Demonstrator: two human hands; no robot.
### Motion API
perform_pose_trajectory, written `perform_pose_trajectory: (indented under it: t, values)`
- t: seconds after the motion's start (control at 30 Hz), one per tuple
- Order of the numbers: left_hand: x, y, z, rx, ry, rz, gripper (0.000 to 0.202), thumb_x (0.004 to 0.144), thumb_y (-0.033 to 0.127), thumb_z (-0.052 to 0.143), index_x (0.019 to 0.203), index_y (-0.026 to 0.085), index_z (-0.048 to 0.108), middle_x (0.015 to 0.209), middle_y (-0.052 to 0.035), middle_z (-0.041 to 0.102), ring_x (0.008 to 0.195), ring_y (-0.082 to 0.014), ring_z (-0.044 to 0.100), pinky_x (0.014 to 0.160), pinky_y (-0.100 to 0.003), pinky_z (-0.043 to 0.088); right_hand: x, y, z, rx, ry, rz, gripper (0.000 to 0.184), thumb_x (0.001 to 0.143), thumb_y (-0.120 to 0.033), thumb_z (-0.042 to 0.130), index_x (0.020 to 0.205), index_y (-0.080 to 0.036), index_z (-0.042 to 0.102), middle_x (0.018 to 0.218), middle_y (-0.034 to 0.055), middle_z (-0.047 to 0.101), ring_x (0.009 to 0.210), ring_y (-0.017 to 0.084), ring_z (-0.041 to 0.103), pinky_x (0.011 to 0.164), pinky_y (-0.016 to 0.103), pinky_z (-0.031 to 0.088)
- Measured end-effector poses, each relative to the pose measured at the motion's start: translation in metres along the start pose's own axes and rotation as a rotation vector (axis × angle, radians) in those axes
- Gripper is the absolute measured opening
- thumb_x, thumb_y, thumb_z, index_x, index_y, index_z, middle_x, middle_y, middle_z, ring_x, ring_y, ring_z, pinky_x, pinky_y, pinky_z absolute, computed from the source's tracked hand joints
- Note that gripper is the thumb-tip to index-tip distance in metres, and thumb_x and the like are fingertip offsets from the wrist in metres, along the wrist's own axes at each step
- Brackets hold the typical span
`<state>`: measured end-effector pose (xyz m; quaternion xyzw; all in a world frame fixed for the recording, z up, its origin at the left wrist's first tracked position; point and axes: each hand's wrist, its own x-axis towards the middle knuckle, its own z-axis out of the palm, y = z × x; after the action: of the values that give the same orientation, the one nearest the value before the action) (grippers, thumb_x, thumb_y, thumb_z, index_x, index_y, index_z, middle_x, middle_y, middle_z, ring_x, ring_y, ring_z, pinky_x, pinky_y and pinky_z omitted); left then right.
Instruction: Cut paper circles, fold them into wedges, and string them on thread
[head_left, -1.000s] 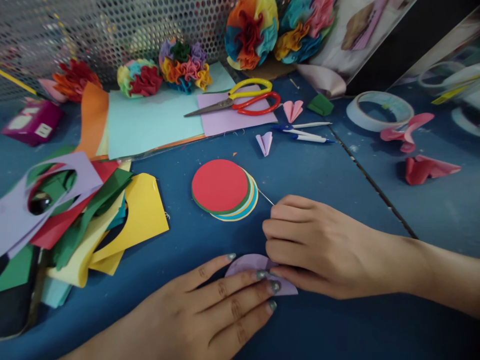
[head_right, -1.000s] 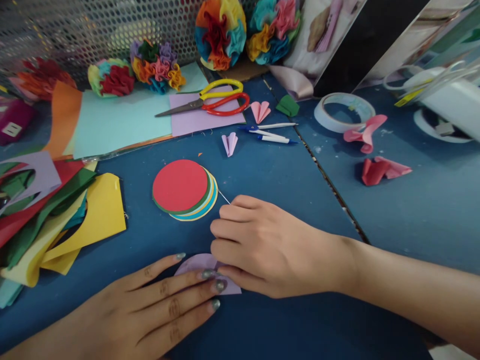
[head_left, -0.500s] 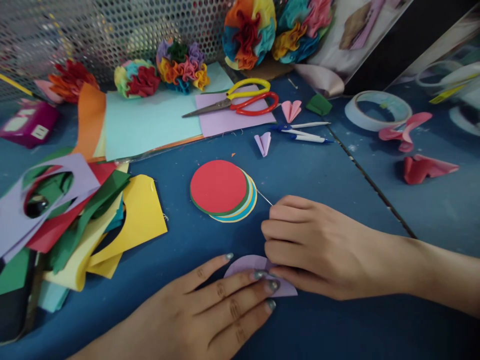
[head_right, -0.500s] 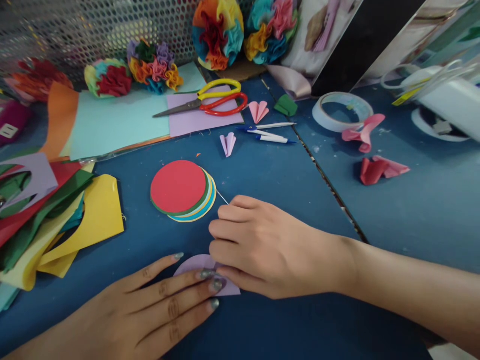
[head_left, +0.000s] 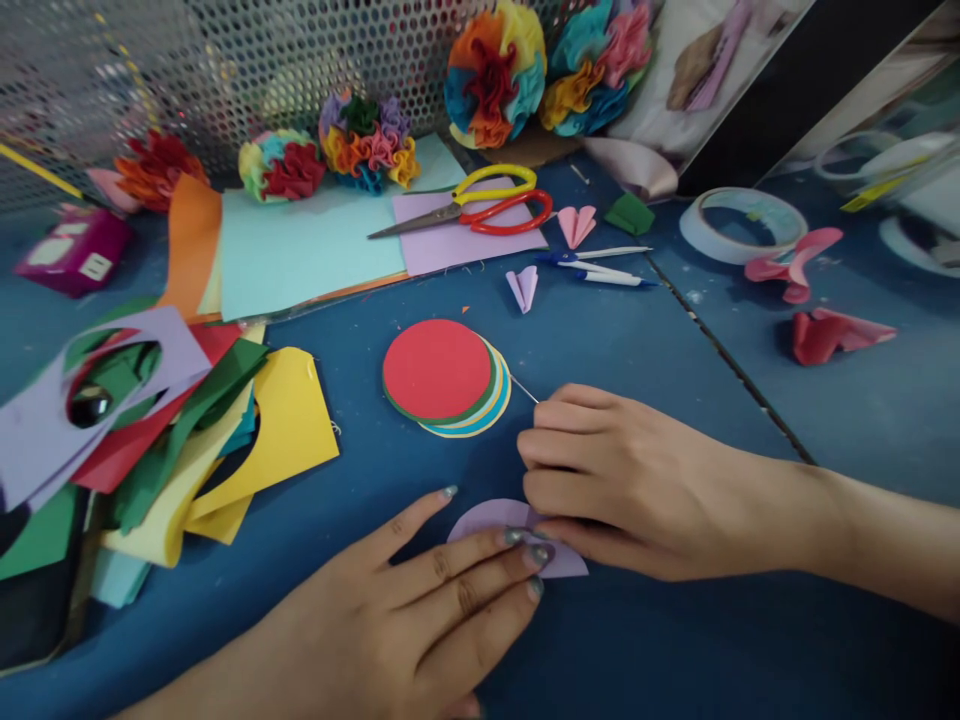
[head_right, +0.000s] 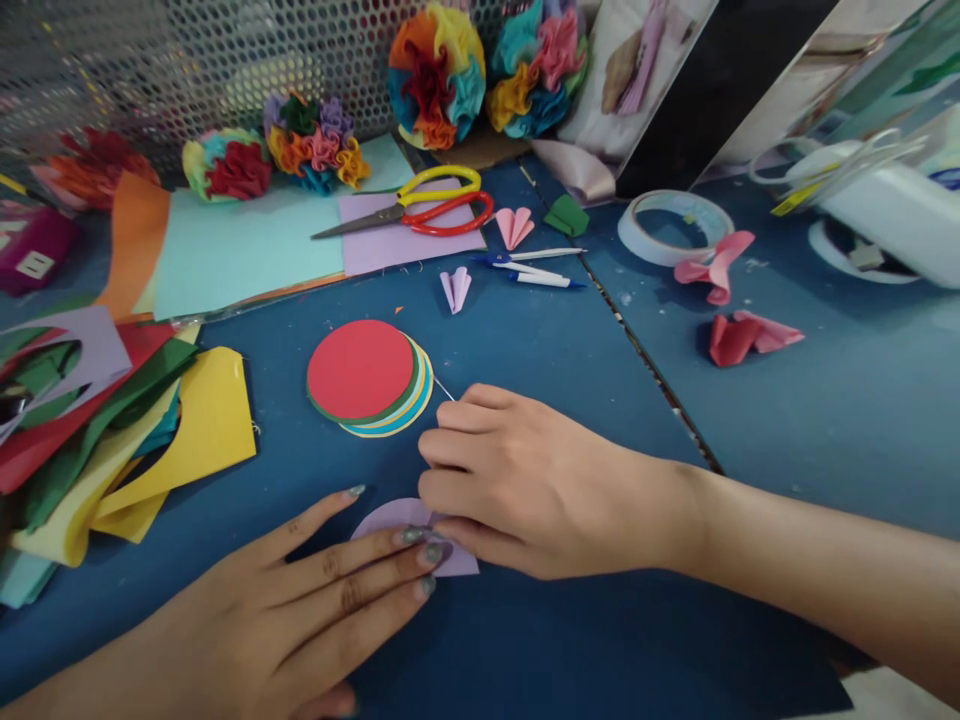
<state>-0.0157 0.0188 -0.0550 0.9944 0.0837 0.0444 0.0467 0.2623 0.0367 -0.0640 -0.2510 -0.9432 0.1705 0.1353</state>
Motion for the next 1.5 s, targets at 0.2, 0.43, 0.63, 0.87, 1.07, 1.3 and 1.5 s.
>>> perform_pose_trajectory:
  t: [0.2, 0.43, 0.63, 0.87, 1.07, 1.3, 1.5]
  values:
    - [-0.001, 0.001, 0.005, -0.022, 0.044, 0.002, 0.04, 0.111, 0.036, 0.044, 0.146, 0.021, 0.058, 0.157, 0.0026, 0.055, 0.146, -0.0151, 0.048, 0.134, -0.042, 0.01, -0.001, 0.0, 0.001, -0.02, 0.006, -0.009, 0.03, 0.108, -0.026, 0.044, 0.081, -0.02, 0.054, 0.081, 0.0012, 0.054, 0.076, 0.019, 0.042, 0.075, 0.035, 0.028]
    - [-0.001, 0.003, 0.003, -0.045, 0.023, -0.009, 0.041, 0.11, 0.033, 0.047, 0.147, 0.018, 0.057, 0.16, 0.0009, 0.053, 0.148, -0.0161, 0.045, 0.134, -0.042, -0.002, -0.001, 0.0, 0.001, -0.037, 0.006, -0.008, 0.029, 0.108, -0.026, 0.043, 0.082, -0.02, 0.056, 0.082, 0.0013, 0.054, 0.076, 0.018, 0.042, 0.075, 0.035, 0.029]
    - [-0.001, 0.011, 0.002, -0.059, 0.095, -0.096, 0.038, 0.107, 0.022, 0.05, 0.141, 0.02, 0.064, 0.137, -0.0019, 0.071, 0.13, -0.0163, 0.059, 0.135, -0.044, 0.005, 0.0, -0.001, 0.0, -0.046, 0.004, -0.013, 0.031, 0.108, -0.026, 0.042, 0.081, -0.02, 0.054, 0.081, 0.0009, 0.054, 0.076, 0.018, 0.041, 0.075, 0.034, 0.028]
    - [-0.007, 0.006, -0.001, -0.117, 0.106, -0.061, 0.031, 0.104, 0.02, 0.058, 0.133, 0.016, 0.068, 0.126, 0.0006, 0.075, 0.122, -0.0129, 0.063, 0.136, -0.041, 0.008, 0.0, 0.0, 0.0, -0.06, 0.015, -0.02, 0.03, 0.108, -0.027, 0.045, 0.081, -0.02, 0.054, 0.081, 0.0002, 0.052, 0.077, 0.018, 0.041, 0.075, 0.034, 0.028]
    - [-0.013, 0.005, 0.002, -0.163, 0.21, -0.067, 0.021, 0.099, 0.011, 0.061, 0.115, 0.013, 0.074, 0.125, -0.0003, 0.077, 0.12, -0.0139, 0.066, 0.134, -0.036, 0.024, 0.0, 0.0, 0.0, -0.072, 0.005, -0.026, 0.031, 0.109, -0.027, 0.043, 0.081, -0.02, 0.053, 0.08, 0.0004, 0.052, 0.076, 0.018, 0.041, 0.075, 0.034, 0.028]
    - [-0.017, -0.004, 0.008, -0.142, 0.267, 0.008, 0.018, 0.096, 0.009, 0.059, 0.103, 0.012, 0.075, 0.12, -0.0049, 0.077, 0.112, -0.0184, 0.07, 0.126, -0.04, 0.041, 0.0, 0.001, 0.001, -0.076, 0.01, -0.033, 0.03, 0.108, -0.027, 0.045, 0.08, -0.02, 0.053, 0.08, 0.0001, 0.051, 0.076, 0.018, 0.041, 0.074, 0.035, 0.028]
    - [-0.014, -0.005, 0.0, -0.114, 0.331, -0.002, 0.021, 0.094, 0.007, 0.058, 0.082, 0.016, 0.073, 0.094, -0.0017, 0.078, 0.087, -0.0154, 0.072, 0.101, -0.034, 0.059, 0.001, 0.001, 0.001, -0.064, 0.023, -0.037, 0.027, 0.107, -0.026, 0.048, 0.082, -0.019, 0.054, 0.081, 0.0, 0.051, 0.076, 0.018, 0.041, 0.075, 0.035, 0.03]
